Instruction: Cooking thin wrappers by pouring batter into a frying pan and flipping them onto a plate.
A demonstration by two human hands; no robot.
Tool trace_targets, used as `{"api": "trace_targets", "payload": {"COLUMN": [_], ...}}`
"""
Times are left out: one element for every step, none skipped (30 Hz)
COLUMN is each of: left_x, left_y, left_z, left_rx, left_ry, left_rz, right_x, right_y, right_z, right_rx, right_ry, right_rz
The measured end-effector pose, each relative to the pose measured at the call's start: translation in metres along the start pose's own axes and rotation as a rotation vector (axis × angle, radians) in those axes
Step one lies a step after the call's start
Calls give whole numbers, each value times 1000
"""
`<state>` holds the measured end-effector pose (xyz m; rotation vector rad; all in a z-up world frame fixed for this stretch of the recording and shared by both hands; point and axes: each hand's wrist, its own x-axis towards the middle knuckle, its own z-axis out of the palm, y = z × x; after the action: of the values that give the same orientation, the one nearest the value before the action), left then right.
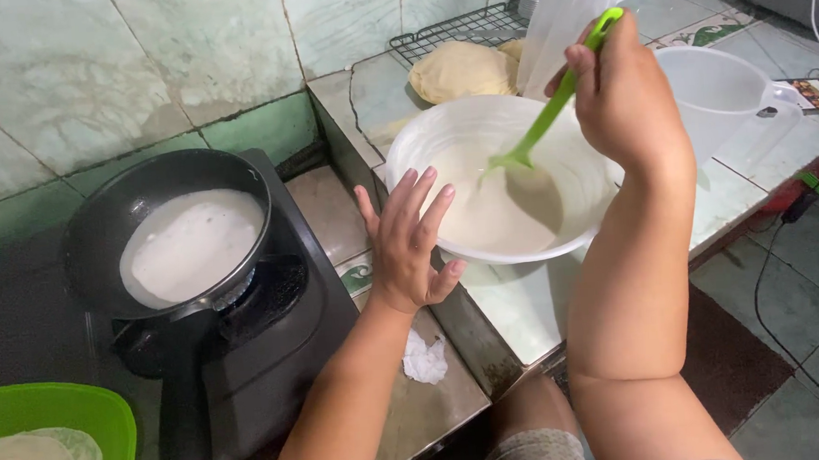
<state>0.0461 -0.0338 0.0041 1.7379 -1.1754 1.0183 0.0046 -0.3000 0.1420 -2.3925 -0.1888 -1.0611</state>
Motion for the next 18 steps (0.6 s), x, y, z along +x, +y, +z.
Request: {"api": "trace_targets", "payload": {"left_x": [0, 0, -1, -1, -2, -2, -2, -2, -2, -2, -2, -2, -1, 0, -1, -3, -6, -10], "left_y": [0, 0, 0, -1, -1, -2, -2, -2, -2, -2, -2, 2, 6, 9, 22, 33, 44, 61], "left_z": [0, 0, 0, 1, 1, 1, 1, 1, 1, 1, 0, -2, -4, -7, -7, -10, -12, -24], "left_rx": [-3, -5, -4, -5, -5, -2, -2, -1, 5, 11, 17, 30, 33, 41, 61, 25, -11, 18], "left_ry": [3, 6, 6, 6, 7, 9, 5, 3, 6, 2, -3, 3, -9, -14, 0, 19, 40, 47], "left_rz": [1, 3, 3, 4, 5, 6, 6, 5, 5, -2, -8, -10, -28, -49, -53, -90, -126, -139], "right_x": [0, 0, -1, -1, -1, 0, 2, 4, 4, 6, 7, 4, 2, 3, -1, -3, -4, -6], "right_y": [-2, -4, -3, -3, -3, -8, -14, -21, -19, -18, -17, -4, 8, 19, 32, 44, 56, 66], "right_z": [-2, -4, -4, -4, -5, -4, -3, -2, -1, 0, 1, 3, 5, 8, 3, 2, 2, 1], "right_rx": [-66, -132, -131, -133, -136, -135, -79, -21, -19, 37, 94, 101, 91, 85, 95, -84, -263, -239], "right_ry": [18, 37, 37, 34, 31, 33, 9, -19, -20, -24, -30, -35, 17, 65, 57, 87, 121, 107], "right_rz": [14, 27, 26, 45, 63, 60, 181, 301, 295, 364, 433, 422, 373, 315, 295, 257, 216, 198]}}
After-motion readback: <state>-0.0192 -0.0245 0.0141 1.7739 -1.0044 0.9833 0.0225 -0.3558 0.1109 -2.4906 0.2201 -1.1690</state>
